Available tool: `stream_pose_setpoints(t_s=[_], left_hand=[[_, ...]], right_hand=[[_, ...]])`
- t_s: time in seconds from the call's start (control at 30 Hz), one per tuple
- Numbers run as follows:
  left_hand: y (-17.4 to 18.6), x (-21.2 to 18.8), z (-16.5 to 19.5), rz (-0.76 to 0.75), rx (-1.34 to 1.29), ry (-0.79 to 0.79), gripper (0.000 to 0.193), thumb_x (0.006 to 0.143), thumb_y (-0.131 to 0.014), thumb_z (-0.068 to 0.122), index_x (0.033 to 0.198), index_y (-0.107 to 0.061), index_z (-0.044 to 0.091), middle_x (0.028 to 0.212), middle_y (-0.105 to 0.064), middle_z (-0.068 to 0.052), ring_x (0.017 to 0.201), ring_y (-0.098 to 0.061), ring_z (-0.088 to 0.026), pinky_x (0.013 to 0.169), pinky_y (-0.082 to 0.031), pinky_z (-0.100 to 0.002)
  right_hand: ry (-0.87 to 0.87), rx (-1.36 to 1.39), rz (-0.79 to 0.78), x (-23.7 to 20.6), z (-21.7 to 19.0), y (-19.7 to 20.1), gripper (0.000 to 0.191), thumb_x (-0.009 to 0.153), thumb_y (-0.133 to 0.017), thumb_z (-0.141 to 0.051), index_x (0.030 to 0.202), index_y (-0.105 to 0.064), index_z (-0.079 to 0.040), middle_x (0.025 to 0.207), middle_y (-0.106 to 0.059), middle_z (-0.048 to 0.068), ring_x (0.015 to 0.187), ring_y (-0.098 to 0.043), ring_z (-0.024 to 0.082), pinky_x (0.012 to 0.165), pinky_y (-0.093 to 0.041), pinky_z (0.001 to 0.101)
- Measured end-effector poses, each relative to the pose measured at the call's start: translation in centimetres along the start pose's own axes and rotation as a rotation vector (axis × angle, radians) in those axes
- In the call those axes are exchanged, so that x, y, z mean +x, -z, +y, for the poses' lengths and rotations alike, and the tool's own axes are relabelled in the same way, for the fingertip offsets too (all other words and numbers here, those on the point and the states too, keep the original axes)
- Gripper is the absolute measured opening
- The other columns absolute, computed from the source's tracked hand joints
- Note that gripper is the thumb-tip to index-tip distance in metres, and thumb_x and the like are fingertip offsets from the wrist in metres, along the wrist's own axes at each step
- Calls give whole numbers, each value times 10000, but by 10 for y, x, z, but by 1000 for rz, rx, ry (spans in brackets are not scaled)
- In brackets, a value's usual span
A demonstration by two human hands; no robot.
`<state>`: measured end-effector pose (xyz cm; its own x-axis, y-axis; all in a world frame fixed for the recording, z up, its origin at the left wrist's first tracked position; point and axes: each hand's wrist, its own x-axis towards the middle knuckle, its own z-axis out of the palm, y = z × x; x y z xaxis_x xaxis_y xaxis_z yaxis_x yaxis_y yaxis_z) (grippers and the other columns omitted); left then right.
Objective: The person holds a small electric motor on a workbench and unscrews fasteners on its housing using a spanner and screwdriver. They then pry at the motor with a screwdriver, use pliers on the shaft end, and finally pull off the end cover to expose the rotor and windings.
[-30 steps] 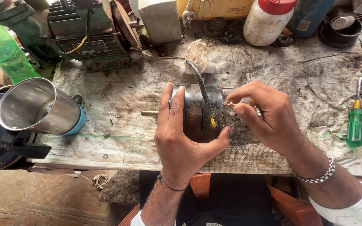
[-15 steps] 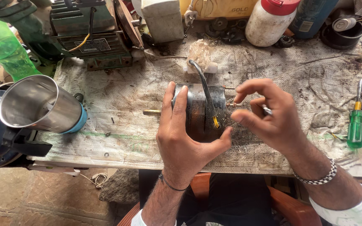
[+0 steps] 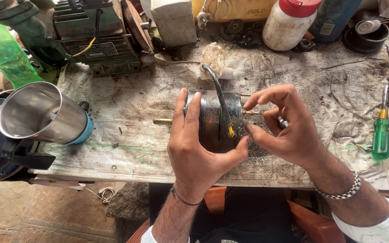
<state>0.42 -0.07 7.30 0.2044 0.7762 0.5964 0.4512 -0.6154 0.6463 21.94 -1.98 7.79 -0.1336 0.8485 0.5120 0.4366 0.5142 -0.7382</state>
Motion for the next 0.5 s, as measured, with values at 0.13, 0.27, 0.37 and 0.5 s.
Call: stream_pose_setpoints(t_s=[0.13,0.27,0.37,0.5], left_hand=[[-1,1,-2,21,9,-33,977,687,-907,406,1424,-489,-80,1503,-435,-374,1258,-666,-432,905,-680,-448],[-3,0,-3,21,-13,-23,958,684,-901,393,1419,-498,-72,1502,-438,-369,1260,-671,-431,887,-691,-444],[-1,-1,-3,26,-3,-30,966,676,-903,393,1418,-499,-75,1503,-438,-368,1260,-669,-434,894,-688,-454],[-1,0,-3,10,-20,-8,955,684,-897,390,1415,-499,-79,1502,-436,-373,1238,-682,-421,875,-695,-448]], right_hand=[[-28,122,-7,0,2,4,315,924,-722,-143,1143,-505,-79,1124,-685,57,485,-381,-72,338,-314,113],[-52,148,-12,0,4,6,285,939,-739,-202,1117,-552,-80,1097,-698,41,502,-392,-60,358,-321,115],[-99,110,-9,-1,2,5,351,900,-762,-245,1146,-585,-69,1068,-701,41,513,-394,-53,368,-332,125],[-69,222,-2,-1,-2,4,388,941,-750,-289,1151,-494,-87,1114,-679,44,524,-427,-76,382,-344,87]])
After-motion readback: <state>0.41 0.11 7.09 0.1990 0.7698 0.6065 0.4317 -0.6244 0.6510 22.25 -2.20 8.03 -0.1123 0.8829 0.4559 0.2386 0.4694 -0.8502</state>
